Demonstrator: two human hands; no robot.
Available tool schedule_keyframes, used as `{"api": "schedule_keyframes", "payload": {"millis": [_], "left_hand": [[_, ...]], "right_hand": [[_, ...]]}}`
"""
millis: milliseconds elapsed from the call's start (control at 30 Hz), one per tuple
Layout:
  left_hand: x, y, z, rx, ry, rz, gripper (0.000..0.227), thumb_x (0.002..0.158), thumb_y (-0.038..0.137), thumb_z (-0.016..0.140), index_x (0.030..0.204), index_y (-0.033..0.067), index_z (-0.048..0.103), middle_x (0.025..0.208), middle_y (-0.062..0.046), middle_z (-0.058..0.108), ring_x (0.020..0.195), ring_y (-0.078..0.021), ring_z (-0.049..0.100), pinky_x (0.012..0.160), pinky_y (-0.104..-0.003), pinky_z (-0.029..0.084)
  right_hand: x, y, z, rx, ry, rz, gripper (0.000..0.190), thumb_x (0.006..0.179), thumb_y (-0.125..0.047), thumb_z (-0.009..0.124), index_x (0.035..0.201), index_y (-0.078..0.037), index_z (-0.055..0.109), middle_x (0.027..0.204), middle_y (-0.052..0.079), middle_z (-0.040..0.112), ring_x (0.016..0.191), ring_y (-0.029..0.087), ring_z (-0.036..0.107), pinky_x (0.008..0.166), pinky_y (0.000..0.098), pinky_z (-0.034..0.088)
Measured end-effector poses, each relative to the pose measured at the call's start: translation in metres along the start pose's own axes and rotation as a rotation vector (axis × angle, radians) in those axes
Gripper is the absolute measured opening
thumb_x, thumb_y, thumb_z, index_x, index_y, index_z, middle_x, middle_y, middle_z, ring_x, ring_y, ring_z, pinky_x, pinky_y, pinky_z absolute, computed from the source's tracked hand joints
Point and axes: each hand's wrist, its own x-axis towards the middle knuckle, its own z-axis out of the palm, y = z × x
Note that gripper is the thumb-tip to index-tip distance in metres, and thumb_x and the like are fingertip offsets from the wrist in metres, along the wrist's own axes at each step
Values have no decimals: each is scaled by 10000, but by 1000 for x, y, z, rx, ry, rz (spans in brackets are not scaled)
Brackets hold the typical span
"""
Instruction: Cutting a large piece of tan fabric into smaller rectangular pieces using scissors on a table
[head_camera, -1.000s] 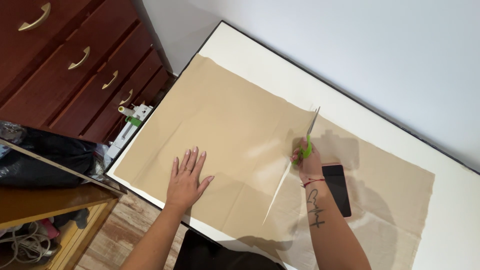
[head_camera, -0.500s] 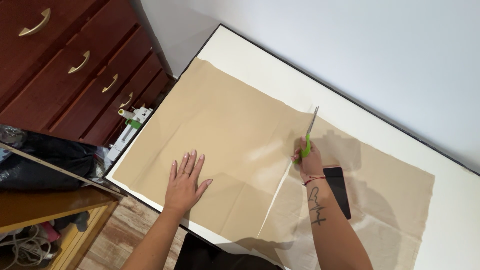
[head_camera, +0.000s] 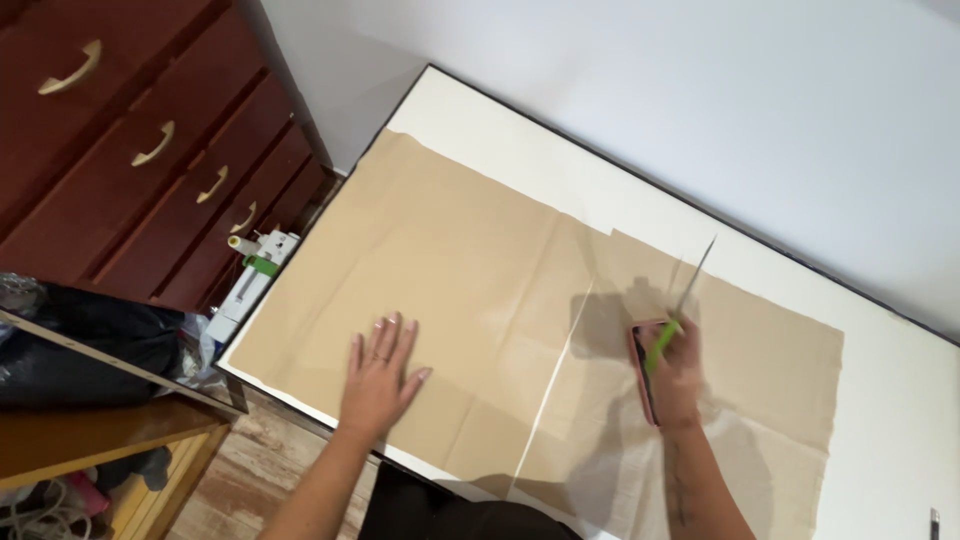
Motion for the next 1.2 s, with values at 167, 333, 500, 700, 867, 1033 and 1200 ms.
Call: {"api": "schedule_keyframes", "payload": {"millis": [167,333,500,700,867,1033,1200], "left_hand": [[-15,0,44,55,208,243,761,1002,632,429,1626,250,219,1706,-79,130,1555,-285,139,1210,-548,121],[-23,13,67,75,334,388,740,973,623,508,1602,272,338,1702,-90,208,1553,-312,220,1224,-575,157],[-28,27,63,-7,157,492,703,1005,584,439,1608,252,302,1693,-94,198,1555,-329,152,1230,-588,58],[-17,50,-13,89,-359,433,683,1039,564,217,1640,277,66,1711,-37,-69,1573,-266,-68,1249,-519,-39],[-3,13,56,-5,33,475,696,993,526,444,1604,242,271,1688,-92,148,1548,-320,142,1215,-597,79],[-31,4,36,-128,79,367,677,986,442,533,1593,207,344,1685,-142,231,1554,-358,188,1223,-608,82],[-65,35,52,-292,169,363,459,974,382,602,1400,208,598,1600,-111,427,1512,-335,331,1205,-602,184]], "right_hand": [[-14,68,-79,-793,33,-32,640,844,-219,761,1433,-196,512,1305,76,665,1125,358,638,894,496,520],[-24,107,-91,-1069,28,-61,914,644,-293,823,1468,-107,475,1297,199,655,1234,432,580,981,577,495],[-44,101,-106,-1149,53,67,883,684,-417,756,1476,-121,500,1245,196,688,1170,439,616,917,578,523],[-61,114,-137,-980,229,96,907,653,-376,845,1447,-88,514,1313,220,644,1218,472,564,1006,578,443],[-70,103,-145,-970,280,137,899,648,-393,846,1428,-91,516,1278,214,654,1206,458,574,1008,565,441],[-91,106,-181,-907,323,114,878,622,-310,869,1404,-96,532,1226,239,650,1119,472,597,951,548,458],[-127,84,-255,-612,510,173,734,753,-193,770,1423,-98,487,1256,151,642,1087,312,642,934,427,496]]}}
